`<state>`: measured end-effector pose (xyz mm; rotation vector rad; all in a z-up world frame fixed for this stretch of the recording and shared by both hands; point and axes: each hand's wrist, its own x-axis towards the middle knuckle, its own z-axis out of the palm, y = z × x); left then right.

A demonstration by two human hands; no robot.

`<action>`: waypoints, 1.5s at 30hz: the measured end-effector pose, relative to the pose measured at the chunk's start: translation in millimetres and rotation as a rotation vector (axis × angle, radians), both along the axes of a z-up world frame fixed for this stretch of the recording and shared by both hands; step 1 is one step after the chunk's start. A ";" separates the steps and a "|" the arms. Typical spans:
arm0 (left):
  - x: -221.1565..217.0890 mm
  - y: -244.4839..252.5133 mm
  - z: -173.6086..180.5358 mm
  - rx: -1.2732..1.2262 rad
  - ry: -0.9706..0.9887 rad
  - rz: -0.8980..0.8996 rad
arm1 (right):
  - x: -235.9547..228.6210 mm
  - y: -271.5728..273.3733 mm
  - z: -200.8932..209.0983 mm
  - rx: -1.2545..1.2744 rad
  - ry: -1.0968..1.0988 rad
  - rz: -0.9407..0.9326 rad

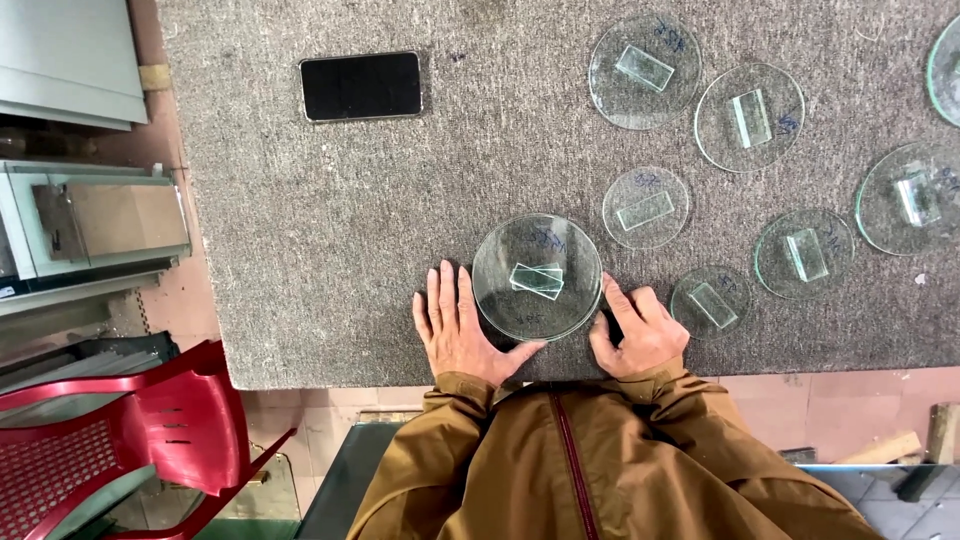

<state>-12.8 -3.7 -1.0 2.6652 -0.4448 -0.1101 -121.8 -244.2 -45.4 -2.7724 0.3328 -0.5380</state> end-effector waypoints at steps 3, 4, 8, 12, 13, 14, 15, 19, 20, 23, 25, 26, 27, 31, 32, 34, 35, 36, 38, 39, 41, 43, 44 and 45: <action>0.4 0.4 -1.0 -0.008 0.007 -0.004 | -0.3 -1.2 -1.6 -0.020 -0.008 -0.001; -0.3 1.4 -1.9 -0.006 0.013 -0.007 | -1.4 -1.0 -2.0 -0.016 0.007 -0.001; 0.1 0.5 1.9 -0.014 0.001 -0.009 | 2.2 -0.2 6.3 -0.018 0.000 0.002; -1.7 0.8 0.1 -0.007 0.015 -0.013 | 3.0 0.9 4.8 -0.055 -0.016 -0.008; -2.2 1.1 -0.1 -0.014 0.023 -0.014 | 3.0 0.9 5.0 -0.055 -0.024 -0.010; -1.5 1.9 -0.3 -0.020 0.029 -0.015 | 4.6 1.4 4.7 -0.053 -0.034 -0.011; -2.0 0.9 -1.0 -0.022 0.025 -0.016 | 2.5 -0.2 2.8 -0.056 -0.037 -0.013; -1.9 3.7 -2.7 -0.017 0.000 -0.017 | 3.3 3.3 5.8 -0.055 0.002 -0.022; -2.6 2.4 -4.0 -0.018 -0.006 -0.015 | 3.8 2.8 9.9 -0.049 -0.001 -0.024; -2.5 2.8 -6.1 -0.018 -0.022 -0.020 | 5.5 5.2 8.3 -0.028 -0.025 -0.049; -3.4 2.8 -5.5 -0.010 -0.029 -0.024 | 4.0 4.5 7.2 -0.036 -0.026 -0.050; -2.6 2.0 -5.8 -0.005 -0.035 -0.022 | 4.7 3.2 6.2 -0.045 -0.026 -0.045; -2.8 2.0 -4.9 -0.005 -0.039 -0.026 | 4.0 3.4 4.6 -0.045 -0.030 -0.049; -2.2 1.2 -2.5 0.006 -0.041 -0.032 | 6.2 3.1 5.7 -0.078 -0.045 -0.042; -1.5 0.5 -2.2 0.005 -0.041 -0.028 | 8.2 2.3 7.8 -0.093 -0.050 -0.037; -2.3 0.3 -0.7 0.015 -0.032 -0.028 | 7.4 2.7 6.8 -0.091 -0.053 -0.045; -2.2 -0.1 -0.2 0.027 -0.021 -0.024 | 7.5 2.5 6.0 -0.088 -0.056 -0.049; -1.5 -0.4 0.5 0.028 -0.020 -0.028 | 8.7 2.6 7.6 -0.088 -0.054 -0.053; -1.7 -2.2 1.4 0.028 -0.030 -0.023 | 8.8 1.7 10.7 -0.088 -0.042 -0.041; -2.7 -2.1 1.9 0.027 -0.027 -0.029 | 7.7 2.2 11.6 -0.089 -0.038 -0.047; -1.5 -2.6 2.5 0.026 -0.020 -0.017 | 9.7 1.9 12.8 -0.055 -0.057 -0.023; -1.5 -3.3 0.3 0.030 -0.021 -0.017 | 8.1 1.2 10.0 -0.051 -0.050 -0.028; -1.8 -3.0 -0.5 0.033 -0.019 -0.014 | 7.1 1.3 8.9 -0.047 -0.042 -0.030; -1.1 -2.3 0.6 0.034 -0.021 -0.014 | 6.4 2.4 7.5 -0.045 -0.043 -0.030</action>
